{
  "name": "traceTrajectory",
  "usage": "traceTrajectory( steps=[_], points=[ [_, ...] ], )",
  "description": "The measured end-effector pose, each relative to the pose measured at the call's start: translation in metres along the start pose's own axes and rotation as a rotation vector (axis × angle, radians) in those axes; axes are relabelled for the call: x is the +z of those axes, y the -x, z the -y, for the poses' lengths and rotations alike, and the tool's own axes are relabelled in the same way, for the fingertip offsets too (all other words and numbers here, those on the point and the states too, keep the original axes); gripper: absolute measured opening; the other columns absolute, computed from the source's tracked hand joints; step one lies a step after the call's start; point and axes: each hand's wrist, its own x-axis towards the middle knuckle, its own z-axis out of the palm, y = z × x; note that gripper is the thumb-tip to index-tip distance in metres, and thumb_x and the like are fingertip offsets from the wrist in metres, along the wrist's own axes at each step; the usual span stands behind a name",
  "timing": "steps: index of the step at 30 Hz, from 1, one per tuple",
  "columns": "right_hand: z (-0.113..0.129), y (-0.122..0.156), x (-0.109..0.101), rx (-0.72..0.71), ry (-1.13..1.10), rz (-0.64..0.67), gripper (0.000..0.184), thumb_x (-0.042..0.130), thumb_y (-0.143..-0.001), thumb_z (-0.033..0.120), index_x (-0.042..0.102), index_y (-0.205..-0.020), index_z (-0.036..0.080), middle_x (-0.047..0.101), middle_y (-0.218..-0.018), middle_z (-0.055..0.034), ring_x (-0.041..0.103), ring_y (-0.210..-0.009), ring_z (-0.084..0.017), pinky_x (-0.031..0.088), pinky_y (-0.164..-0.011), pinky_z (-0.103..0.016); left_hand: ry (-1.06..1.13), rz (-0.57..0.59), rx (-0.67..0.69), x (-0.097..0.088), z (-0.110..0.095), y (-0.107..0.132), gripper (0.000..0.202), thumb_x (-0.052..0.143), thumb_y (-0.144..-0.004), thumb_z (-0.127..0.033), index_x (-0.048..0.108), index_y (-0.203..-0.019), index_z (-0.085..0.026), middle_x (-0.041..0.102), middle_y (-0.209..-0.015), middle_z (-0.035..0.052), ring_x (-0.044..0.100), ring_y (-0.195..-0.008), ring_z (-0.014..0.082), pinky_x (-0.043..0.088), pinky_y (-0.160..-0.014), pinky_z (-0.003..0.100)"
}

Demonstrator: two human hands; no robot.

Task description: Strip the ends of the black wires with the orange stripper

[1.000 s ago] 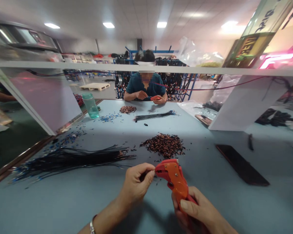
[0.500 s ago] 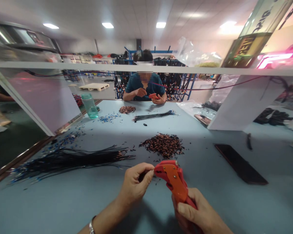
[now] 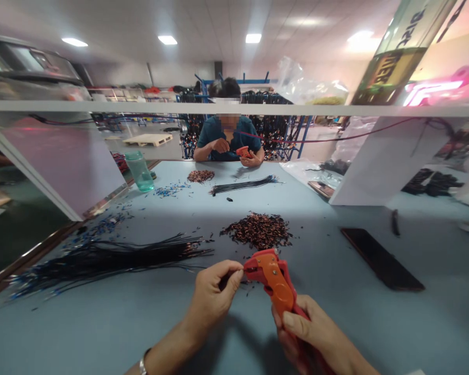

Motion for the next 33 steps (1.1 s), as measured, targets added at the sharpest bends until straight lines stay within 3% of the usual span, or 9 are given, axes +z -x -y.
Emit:
traceTrajectory(
  steps=[18, 25, 29, 33],
  points=[
    [0.009, 0.004, -0.003, 0.025, -0.067, -0.052, 0.044, 0.069, -0.075, 0.055, 0.053, -0.079, 0.015, 0.053, -0.051, 0.0038, 0.042, -0.036, -0.006, 0.031, -0.037, -0.016, -0.056, -0.001, 0.018, 0.003, 0.0, 0.002, 0.021, 0.052, -0.087, -0.024, 0.067, -0.077, -0.015, 0.063, -0.067, 0.0012, 0.054, -0.061, 0.0121, 0.04, -0.059, 0.019],
    [0.026, 0.007, -0.016, -0.096, -0.204, -0.24, 0.031, 0.07, -0.077, 0.045, 0.06, -0.082, 0.016, 0.058, -0.059, 0.0018, 0.053, -0.046, -0.01, 0.042, -0.05, -0.023, 0.024, -0.041, -0.202, -0.006, 0.003, -0.004, 0.022, 0.052, -0.084, -0.032, 0.063, -0.073, -0.016, 0.052, -0.063, -0.0017, 0.046, -0.061, 0.0129, 0.035, -0.058, 0.022],
    [0.022, 0.004, -0.014, -0.074, -0.16, -0.098, 0.033, 0.068, -0.079, 0.045, 0.063, -0.093, 0.015, 0.066, -0.076, -0.0052, 0.062, -0.065, -0.017, 0.048, -0.062, -0.028, 0.086, 0.006, -0.249, -0.003, 0.002, -0.004, 0.023, 0.053, -0.082, -0.034, 0.061, -0.07, -0.016, 0.048, -0.061, -0.0023, 0.042, -0.059, 0.0126, 0.033, -0.057, 0.022],
    [0.012, 0.0, -0.012, -0.038, -0.13, 0.001, 0.039, 0.069, -0.077, 0.046, 0.062, -0.096, 0.014, 0.065, -0.078, -0.0056, 0.062, -0.066, -0.017, 0.048, -0.059, -0.028, 0.093, 0.033, -0.26, 0.001, 0.0, -0.002, 0.023, 0.054, -0.08, -0.034, 0.061, -0.069, -0.015, 0.049, -0.061, -0.0018, 0.042, -0.059, 0.0129, 0.033, -0.057, 0.022]
  ],
)
